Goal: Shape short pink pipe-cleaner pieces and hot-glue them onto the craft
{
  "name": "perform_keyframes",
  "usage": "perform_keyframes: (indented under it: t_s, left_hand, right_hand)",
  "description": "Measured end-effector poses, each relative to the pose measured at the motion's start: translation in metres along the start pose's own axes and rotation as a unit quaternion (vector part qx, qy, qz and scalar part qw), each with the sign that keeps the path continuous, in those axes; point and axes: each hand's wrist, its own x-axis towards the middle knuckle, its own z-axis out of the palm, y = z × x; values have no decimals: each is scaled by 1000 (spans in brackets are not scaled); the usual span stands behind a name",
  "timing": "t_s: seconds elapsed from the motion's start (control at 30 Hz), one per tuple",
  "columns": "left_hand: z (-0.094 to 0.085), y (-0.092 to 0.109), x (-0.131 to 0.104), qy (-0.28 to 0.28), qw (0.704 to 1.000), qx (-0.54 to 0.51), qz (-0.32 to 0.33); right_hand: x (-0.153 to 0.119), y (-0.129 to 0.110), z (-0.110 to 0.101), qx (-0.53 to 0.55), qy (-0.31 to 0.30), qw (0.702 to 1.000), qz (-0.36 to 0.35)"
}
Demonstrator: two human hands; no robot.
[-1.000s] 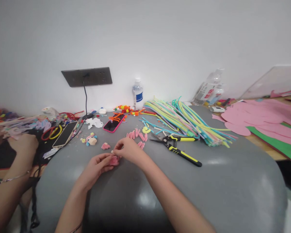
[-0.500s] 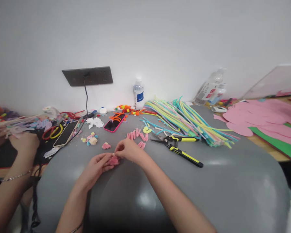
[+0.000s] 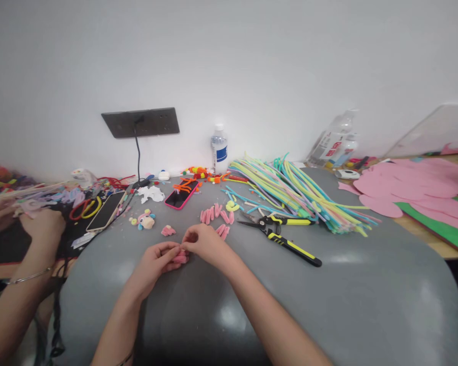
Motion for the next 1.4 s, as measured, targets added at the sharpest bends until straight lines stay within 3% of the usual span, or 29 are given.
perform_keyframes:
  t_s: [0.2, 0.43, 0.77, 1.0, 1.17, 1.4]
  left_hand:
    - [3, 4, -2, 20, 1000, -11, -10]
    - [0, 1, 0, 2, 1000, 1, 0]
    - [2, -5, 6, 29, 997, -18, 72]
    - [12, -12, 14, 50, 985, 4, 164]
    - [20, -12, 17, 108, 956, 134, 238]
    - [32, -13, 28, 125, 884, 330, 305]
  right_hand:
    - [-6, -1, 6, -56, 62, 996, -9]
    - [-10, 3, 13, -127, 96, 987, -22]
    - [-15, 10, 7, -219, 167, 961, -28]
    - [-22, 16, 2, -241, 209, 947, -43]
    - [-35, 23, -7, -231, 274, 930, -80]
    - [-32, 26, 4, -343, 220, 901, -146]
